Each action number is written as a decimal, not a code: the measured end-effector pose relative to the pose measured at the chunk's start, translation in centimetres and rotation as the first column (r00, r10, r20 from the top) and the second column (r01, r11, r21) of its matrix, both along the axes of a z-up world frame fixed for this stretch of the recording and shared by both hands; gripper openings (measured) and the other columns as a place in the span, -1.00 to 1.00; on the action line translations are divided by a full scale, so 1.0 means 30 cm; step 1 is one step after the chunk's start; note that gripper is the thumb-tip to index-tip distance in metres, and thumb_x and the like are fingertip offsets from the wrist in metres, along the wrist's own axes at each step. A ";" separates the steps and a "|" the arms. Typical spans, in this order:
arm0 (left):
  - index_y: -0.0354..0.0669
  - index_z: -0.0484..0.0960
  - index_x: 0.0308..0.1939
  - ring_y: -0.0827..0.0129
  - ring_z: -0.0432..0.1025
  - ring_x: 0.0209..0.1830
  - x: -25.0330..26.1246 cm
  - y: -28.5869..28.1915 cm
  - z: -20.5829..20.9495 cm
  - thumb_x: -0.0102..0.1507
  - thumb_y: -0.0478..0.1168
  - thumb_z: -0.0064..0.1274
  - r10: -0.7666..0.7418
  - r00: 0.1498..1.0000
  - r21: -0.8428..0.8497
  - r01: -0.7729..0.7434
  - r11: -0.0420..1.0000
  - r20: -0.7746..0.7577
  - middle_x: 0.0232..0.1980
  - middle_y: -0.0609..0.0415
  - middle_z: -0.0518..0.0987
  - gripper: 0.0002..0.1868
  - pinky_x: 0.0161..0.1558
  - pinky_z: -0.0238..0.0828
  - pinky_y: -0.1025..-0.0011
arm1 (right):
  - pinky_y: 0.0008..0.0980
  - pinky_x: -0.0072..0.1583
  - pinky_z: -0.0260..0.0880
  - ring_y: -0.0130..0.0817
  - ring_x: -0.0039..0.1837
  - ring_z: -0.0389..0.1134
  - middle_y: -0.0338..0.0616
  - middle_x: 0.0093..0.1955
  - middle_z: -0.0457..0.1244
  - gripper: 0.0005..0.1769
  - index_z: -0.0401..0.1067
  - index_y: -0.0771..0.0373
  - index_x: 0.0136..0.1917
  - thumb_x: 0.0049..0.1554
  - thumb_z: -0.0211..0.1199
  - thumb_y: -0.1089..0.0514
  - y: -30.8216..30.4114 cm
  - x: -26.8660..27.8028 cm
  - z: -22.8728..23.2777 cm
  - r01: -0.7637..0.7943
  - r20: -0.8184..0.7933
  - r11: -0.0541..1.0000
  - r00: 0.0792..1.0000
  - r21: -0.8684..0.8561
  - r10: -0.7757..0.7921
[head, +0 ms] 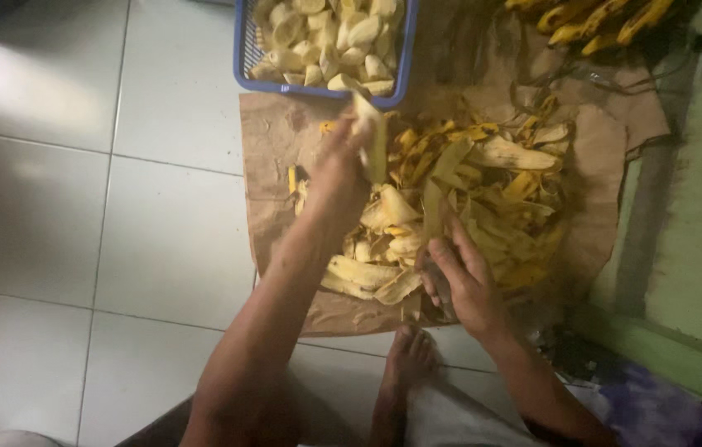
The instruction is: The person peels bananas by hand, removes the skins, and places the peeled fruit into a blue plastic basket while standing over a pile of discarded peels on a piece of paper on the floor.
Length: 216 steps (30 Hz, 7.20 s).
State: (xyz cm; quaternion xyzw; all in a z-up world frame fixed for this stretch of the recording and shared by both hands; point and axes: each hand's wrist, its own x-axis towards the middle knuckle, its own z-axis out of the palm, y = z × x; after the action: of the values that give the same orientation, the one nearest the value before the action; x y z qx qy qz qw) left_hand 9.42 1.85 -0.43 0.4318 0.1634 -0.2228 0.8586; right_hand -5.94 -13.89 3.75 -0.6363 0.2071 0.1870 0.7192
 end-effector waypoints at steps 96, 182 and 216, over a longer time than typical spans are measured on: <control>-0.08 0.59 0.16 0.02 0.51 0.09 -0.068 -0.267 0.108 0.14 -0.15 0.34 -0.846 0.085 0.850 -0.092 0.519 0.526 0.06 -0.02 0.64 -0.49 0.06 0.42 0.14 | -0.22 0.49 0.01 -0.15 0.56 0.04 0.06 0.55 0.05 -0.23 0.04 0.40 0.59 0.38 0.00 -0.21 -0.090 -0.105 -0.212 0.490 0.220 0.826 0.870 -0.278 -0.442; -0.19 0.61 0.17 0.14 0.43 0.21 -0.288 0.028 -0.071 0.19 -0.39 0.35 -0.421 0.737 0.639 -0.019 0.769 0.529 0.18 -0.08 0.47 -0.54 0.23 0.50 0.22 | -0.53 -0.43 0.27 -0.51 -0.44 0.25 -0.17 -0.35 0.32 -0.91 0.49 0.23 -0.10 0.09 0.34 0.22 -0.110 0.143 -0.222 0.202 0.131 0.974 0.973 -0.105 -0.187; -0.18 0.40 0.33 0.21 0.51 -0.02 -0.357 0.043 0.047 0.45 0.04 -0.17 -0.475 0.876 -0.484 0.381 0.787 -0.083 0.16 -0.17 0.60 -0.52 -0.10 0.47 0.28 | -0.43 -0.32 0.36 -0.47 -0.38 0.33 -0.18 -0.29 0.39 -0.81 0.48 0.18 -0.13 0.04 0.46 0.16 -0.388 -0.066 -0.084 0.235 -0.078 0.899 0.956 -0.369 -0.282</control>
State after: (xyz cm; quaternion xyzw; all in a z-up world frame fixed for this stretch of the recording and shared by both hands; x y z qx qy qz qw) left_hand -1.30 3.14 0.97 0.2205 0.0897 -0.4865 0.8406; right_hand -7.91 -25.52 1.23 -0.7090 0.3663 0.0903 0.5958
